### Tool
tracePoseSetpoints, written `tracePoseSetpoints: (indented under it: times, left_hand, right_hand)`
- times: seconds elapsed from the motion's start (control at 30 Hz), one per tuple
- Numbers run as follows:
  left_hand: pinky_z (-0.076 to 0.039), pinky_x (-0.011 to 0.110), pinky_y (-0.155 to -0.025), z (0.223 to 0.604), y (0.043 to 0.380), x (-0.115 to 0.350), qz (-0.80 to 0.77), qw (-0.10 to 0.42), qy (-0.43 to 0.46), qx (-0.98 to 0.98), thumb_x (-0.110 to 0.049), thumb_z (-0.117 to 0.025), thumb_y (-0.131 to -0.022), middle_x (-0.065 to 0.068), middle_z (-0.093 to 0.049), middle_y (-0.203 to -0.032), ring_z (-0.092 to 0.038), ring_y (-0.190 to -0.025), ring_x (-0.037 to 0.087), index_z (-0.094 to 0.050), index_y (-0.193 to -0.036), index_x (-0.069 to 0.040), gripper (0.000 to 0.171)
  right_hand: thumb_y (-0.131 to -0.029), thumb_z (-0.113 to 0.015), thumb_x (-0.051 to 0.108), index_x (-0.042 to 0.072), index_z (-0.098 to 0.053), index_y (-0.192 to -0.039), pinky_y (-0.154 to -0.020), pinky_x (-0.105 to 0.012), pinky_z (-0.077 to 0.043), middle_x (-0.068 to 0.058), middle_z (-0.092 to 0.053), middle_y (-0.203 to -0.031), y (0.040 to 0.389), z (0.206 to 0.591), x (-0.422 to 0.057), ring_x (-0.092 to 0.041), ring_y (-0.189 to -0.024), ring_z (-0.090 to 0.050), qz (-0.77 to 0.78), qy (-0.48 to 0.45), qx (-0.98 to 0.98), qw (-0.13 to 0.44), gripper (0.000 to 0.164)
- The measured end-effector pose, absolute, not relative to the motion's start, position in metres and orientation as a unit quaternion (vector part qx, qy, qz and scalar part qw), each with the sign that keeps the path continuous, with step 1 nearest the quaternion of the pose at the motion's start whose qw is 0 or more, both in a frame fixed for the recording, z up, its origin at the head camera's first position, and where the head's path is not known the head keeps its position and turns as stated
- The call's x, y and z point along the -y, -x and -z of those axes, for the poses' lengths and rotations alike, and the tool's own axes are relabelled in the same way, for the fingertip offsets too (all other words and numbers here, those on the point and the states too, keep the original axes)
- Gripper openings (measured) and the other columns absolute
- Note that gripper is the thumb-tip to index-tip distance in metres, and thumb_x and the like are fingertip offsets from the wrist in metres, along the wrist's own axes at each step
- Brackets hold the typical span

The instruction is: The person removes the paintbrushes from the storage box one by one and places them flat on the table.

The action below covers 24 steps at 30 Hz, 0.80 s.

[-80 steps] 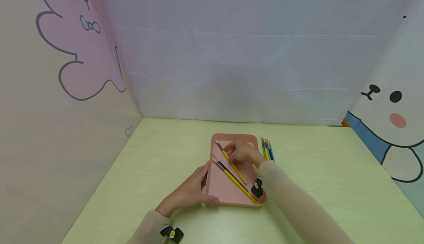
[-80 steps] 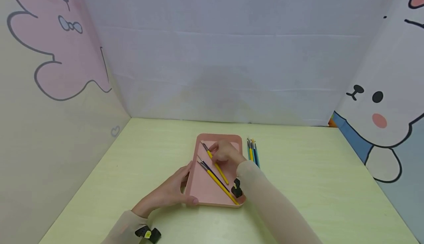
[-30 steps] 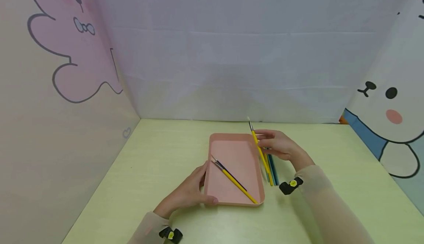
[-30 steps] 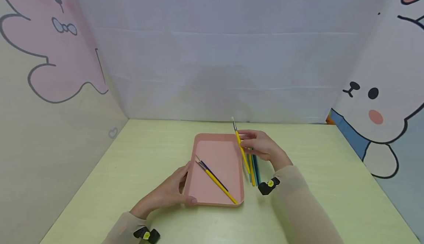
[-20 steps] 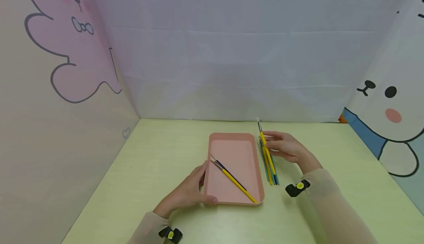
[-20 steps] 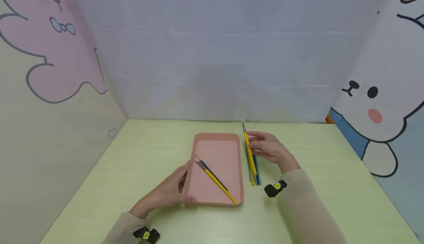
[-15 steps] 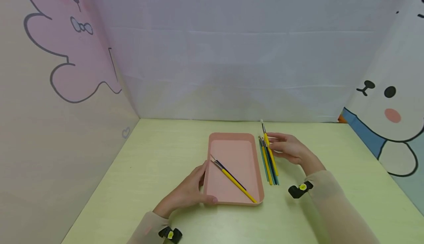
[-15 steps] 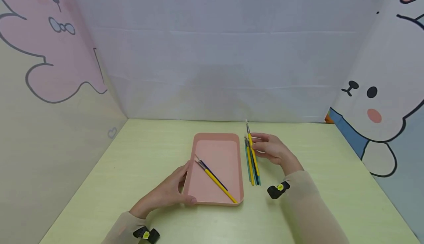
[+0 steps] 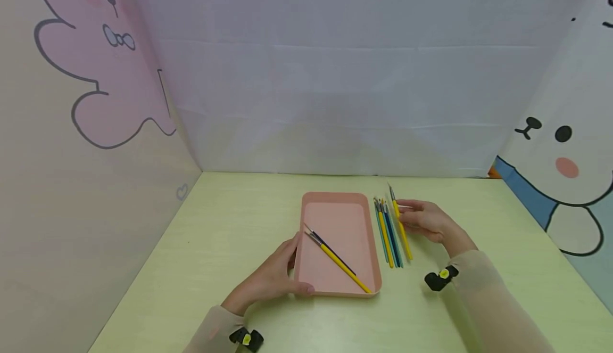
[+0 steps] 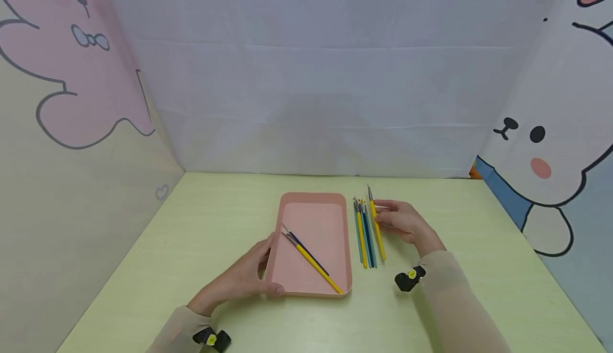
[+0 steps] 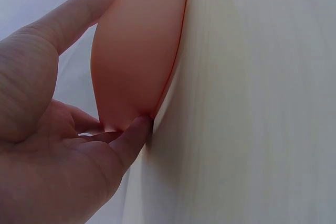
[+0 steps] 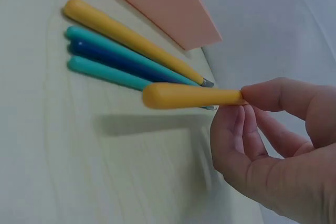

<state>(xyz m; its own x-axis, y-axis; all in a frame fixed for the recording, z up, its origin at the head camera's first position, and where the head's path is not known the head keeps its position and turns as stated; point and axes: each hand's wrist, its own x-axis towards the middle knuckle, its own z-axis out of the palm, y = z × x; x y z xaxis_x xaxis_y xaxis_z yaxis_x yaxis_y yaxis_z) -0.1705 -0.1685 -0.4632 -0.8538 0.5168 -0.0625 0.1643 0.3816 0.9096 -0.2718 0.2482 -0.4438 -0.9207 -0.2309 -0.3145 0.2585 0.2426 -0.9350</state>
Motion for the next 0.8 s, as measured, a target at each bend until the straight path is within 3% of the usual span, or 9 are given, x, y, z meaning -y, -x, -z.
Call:
tracePoseSetpoints:
  times: [0.37, 0.53, 0.8]
  left_hand:
    - [-0.049, 0.040, -0.111, 0.464, 0.169, 0.168, -0.511, 0.169, -0.201, -0.819, -0.032, -0.097, -0.078, 0.016, -0.037, -0.159, -0.057, -0.126, 0.022, -0.007, -0.173, -0.018, 0.131]
    - [-0.048, 0.042, -0.113, 0.463, 0.169, 0.168, -0.505, 0.166, -0.205, -0.822, -0.033, -0.097, -0.078, 0.016, -0.037, -0.160, -0.056, -0.127, 0.022, -0.007, -0.173, -0.018, 0.131]
    - [-0.048, 0.042, -0.113, 0.462, 0.169, 0.167, -0.509, 0.167, -0.207, -0.818, -0.031, -0.097, -0.079, 0.017, -0.038, -0.158, -0.057, -0.127, 0.022, -0.006, -0.173, -0.018, 0.131]
  right_hand:
    - [-0.106, -0.060, 0.005, -0.005, -0.033, -0.163, -0.098, -0.037, -0.059, -0.033, -0.035, -0.164, 0.270, 0.448, -0.249, -0.018, -0.116, -0.064, 0.583, -0.039, -0.787, 0.199, 0.063]
    - [-0.103, -0.063, 0.002, -0.006, -0.038, -0.160, -0.094, -0.034, -0.061, -0.032, -0.044, -0.159, 0.272, 0.447, -0.243, -0.021, -0.114, -0.065, 0.557, -0.054, -0.806, 0.193, 0.062]
    - [-0.095, -0.067, -0.002, -0.010, -0.050, -0.150, -0.074, -0.027, -0.060, -0.030, -0.060, -0.134, 0.273, 0.441, -0.231, -0.020, -0.089, -0.064, 0.485, -0.059, -0.855, 0.172, 0.058]
